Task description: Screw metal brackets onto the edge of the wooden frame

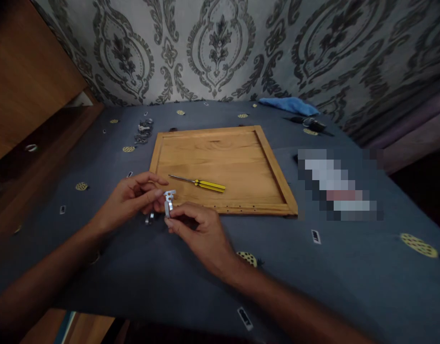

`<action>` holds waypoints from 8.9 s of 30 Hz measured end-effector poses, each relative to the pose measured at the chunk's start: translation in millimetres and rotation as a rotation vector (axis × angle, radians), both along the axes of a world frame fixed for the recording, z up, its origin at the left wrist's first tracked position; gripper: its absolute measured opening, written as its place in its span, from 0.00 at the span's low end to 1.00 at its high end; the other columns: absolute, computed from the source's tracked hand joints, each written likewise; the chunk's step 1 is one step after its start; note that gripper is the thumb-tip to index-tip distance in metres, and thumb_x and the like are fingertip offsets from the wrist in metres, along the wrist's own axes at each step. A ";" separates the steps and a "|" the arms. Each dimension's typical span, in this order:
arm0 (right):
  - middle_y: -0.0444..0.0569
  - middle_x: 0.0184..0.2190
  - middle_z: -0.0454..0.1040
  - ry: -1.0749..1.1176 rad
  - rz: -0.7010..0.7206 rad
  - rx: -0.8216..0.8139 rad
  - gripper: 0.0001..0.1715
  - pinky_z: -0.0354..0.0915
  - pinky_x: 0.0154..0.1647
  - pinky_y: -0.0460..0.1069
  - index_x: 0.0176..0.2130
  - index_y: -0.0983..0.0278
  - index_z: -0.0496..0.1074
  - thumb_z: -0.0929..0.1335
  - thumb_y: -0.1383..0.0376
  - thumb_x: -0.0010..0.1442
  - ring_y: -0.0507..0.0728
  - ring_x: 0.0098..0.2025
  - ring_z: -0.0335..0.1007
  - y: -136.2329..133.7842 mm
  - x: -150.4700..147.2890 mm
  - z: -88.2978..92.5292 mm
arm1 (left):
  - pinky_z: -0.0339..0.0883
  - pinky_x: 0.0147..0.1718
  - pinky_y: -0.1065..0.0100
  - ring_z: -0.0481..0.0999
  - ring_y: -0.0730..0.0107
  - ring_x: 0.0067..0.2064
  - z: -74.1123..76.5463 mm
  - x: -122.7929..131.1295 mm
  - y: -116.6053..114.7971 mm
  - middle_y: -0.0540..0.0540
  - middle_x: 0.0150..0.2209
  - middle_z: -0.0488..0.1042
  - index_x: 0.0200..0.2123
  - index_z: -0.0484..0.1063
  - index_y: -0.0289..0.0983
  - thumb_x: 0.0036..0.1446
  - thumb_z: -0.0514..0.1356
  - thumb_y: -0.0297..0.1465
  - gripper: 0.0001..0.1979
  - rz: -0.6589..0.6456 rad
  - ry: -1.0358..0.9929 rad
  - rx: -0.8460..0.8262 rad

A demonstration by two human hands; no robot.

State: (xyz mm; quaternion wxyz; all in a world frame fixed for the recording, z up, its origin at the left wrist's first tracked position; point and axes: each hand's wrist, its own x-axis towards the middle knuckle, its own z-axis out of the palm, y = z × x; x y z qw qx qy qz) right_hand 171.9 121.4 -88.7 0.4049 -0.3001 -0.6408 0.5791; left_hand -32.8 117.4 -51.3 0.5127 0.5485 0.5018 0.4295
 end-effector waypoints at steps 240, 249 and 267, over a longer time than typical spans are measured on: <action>0.51 0.54 0.80 -0.710 0.034 1.139 0.13 0.63 0.65 0.64 0.48 0.61 0.79 0.65 0.69 0.73 0.61 0.57 0.71 5.2 14.1 -7.4 | 0.73 0.54 0.47 0.75 0.47 0.56 17.9 -20.0 -16.9 0.42 0.55 0.75 0.67 0.57 0.46 0.57 0.73 0.33 0.40 -0.332 0.955 0.321; 0.51 0.54 0.80 -0.711 0.043 1.139 0.11 0.62 0.66 0.65 0.48 0.61 0.78 0.66 0.68 0.74 0.62 0.58 0.70 5.0 14.3 -9.1 | 0.72 0.53 0.52 0.75 0.51 0.54 9.4 -13.3 -18.9 0.42 0.54 0.75 0.66 0.58 0.44 0.60 0.71 0.34 0.36 -0.337 0.979 0.351; 0.52 0.52 0.81 -0.681 0.025 1.126 0.15 0.64 0.64 0.65 0.48 0.62 0.80 0.63 0.68 0.75 0.61 0.58 0.70 5.2 13.5 -8.1 | 0.72 0.53 0.52 0.76 0.52 0.54 2.6 -12.8 -19.6 0.44 0.52 0.76 0.67 0.59 0.45 0.61 0.71 0.31 0.36 -0.313 0.914 0.301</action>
